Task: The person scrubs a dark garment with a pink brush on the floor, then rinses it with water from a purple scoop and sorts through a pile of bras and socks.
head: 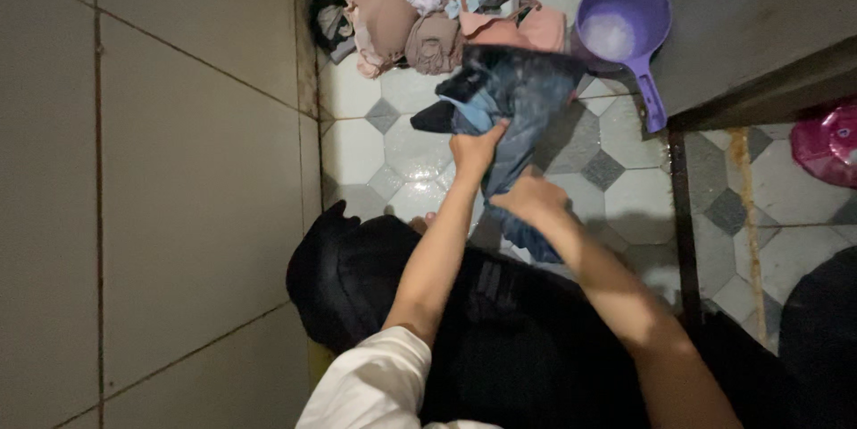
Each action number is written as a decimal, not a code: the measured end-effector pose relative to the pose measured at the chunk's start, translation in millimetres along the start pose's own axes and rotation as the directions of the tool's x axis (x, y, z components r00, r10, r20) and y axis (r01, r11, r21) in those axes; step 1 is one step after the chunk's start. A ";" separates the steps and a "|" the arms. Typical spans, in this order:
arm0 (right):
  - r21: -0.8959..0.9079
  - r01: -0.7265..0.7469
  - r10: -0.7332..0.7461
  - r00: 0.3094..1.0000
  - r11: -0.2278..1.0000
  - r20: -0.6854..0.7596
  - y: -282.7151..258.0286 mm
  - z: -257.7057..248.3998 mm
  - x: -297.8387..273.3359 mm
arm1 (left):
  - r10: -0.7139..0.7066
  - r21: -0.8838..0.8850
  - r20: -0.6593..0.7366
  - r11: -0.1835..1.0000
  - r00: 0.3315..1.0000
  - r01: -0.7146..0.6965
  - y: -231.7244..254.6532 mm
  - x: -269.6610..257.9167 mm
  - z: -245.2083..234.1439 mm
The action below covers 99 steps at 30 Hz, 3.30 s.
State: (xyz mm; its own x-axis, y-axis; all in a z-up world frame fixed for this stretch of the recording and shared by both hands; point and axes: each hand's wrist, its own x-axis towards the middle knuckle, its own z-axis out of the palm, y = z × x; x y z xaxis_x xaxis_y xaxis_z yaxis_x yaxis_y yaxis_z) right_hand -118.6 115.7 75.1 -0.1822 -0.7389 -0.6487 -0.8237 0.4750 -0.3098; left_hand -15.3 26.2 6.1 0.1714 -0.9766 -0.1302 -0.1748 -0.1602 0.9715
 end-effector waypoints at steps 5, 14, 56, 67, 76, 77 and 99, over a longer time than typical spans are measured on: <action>-0.277 -0.006 0.034 0.994 0.961 0.099 -2.9 33.4 31.3 | 0.336 0.477 -0.063 0.837 0.940 -0.267 -28.3 -13.0 14.3; 0.700 0.544 -0.630 0.757 0.461 -0.174 72.7 52.9 82.1 | 0.436 0.183 -0.105 0.892 0.894 -0.414 -9.1 -17.2 17.4; 0.863 -0.129 -0.494 0.856 -0.489 -0.153 164.2 68.7 124.6 | -0.508 -0.566 0.573 0.322 0.643 0.759 -136.0 31.0 25.4; 0.866 -0.436 -0.786 0.612 -0.244 0.087 109.0 40.1 86.5 | 0.181 -0.778 0.602 0.352 0.778 0.520 -96.7 30.0 -14.2; 0.886 -0.402 -0.144 0.886 0.231 0.440 106.8 34.2 91.8 | 0.064 -0.192 0.558 0.980 0.828 0.053 -2.4 9.9 -21.6; 0.888 -0.398 -0.142 0.889 0.231 0.435 105.5 29.7 88.1 | -0.044 -0.260 0.494 0.946 0.868 0.196 0.2 6.9 -17.3; -0.080 0.133 -0.155 0.830 0.988 -0.535 39.2 109.0 79.6 | 0.043 0.147 -0.309 0.989 0.950 0.004 -21.3 -18.1 18.1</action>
State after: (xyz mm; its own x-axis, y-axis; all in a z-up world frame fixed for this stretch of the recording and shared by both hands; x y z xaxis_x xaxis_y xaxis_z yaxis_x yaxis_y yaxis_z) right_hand -106.8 127.6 -64.5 -0.3110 -0.9430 -0.1182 -0.8808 0.3327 -0.3370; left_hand -32.2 44.7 -15.9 0.4551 -0.8902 -0.0212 -0.3149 -0.1831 0.9313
